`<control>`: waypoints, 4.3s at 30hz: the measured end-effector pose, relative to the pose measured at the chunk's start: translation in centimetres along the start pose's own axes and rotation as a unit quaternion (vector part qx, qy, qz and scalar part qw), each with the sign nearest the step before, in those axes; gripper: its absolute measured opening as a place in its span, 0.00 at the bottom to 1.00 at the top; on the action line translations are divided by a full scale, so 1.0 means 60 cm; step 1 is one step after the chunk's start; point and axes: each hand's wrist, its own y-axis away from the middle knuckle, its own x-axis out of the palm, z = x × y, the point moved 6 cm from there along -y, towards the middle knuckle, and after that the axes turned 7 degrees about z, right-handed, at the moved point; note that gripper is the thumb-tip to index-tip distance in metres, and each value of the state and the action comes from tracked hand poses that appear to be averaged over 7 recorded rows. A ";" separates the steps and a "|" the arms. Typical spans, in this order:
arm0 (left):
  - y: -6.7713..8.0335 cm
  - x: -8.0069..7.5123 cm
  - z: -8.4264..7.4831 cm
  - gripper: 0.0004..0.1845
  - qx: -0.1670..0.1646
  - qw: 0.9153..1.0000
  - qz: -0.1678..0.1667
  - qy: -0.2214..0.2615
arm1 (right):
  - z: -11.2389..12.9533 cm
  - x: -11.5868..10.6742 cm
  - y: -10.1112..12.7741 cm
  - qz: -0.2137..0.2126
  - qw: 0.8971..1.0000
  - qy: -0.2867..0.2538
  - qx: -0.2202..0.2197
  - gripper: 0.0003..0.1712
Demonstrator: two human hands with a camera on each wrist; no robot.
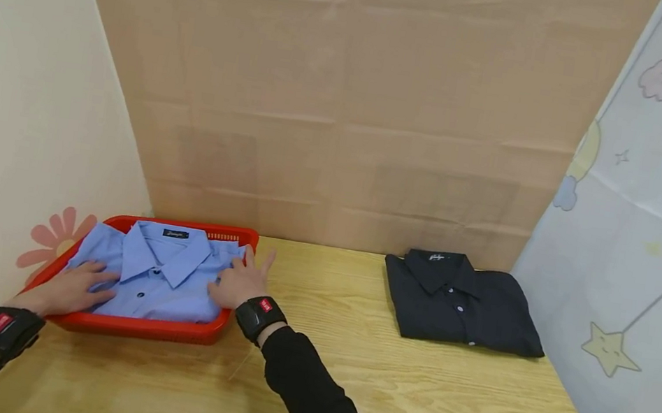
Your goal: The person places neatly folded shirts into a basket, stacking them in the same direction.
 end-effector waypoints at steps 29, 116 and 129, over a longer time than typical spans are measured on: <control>0.007 0.005 0.005 0.28 -0.008 0.998 -0.059 0.034 | -0.016 -0.016 0.030 0.004 0.993 -0.098 -0.068 0.29; -0.071 -0.101 -0.363 0.30 0.159 0.971 -0.167 0.065 | -0.374 0.000 0.229 -0.096 0.972 -0.205 0.067 0.34; -0.126 -0.106 -0.400 0.30 0.138 0.975 -0.091 0.146 | -0.394 -0.016 0.235 -0.104 0.972 -0.202 0.066 0.34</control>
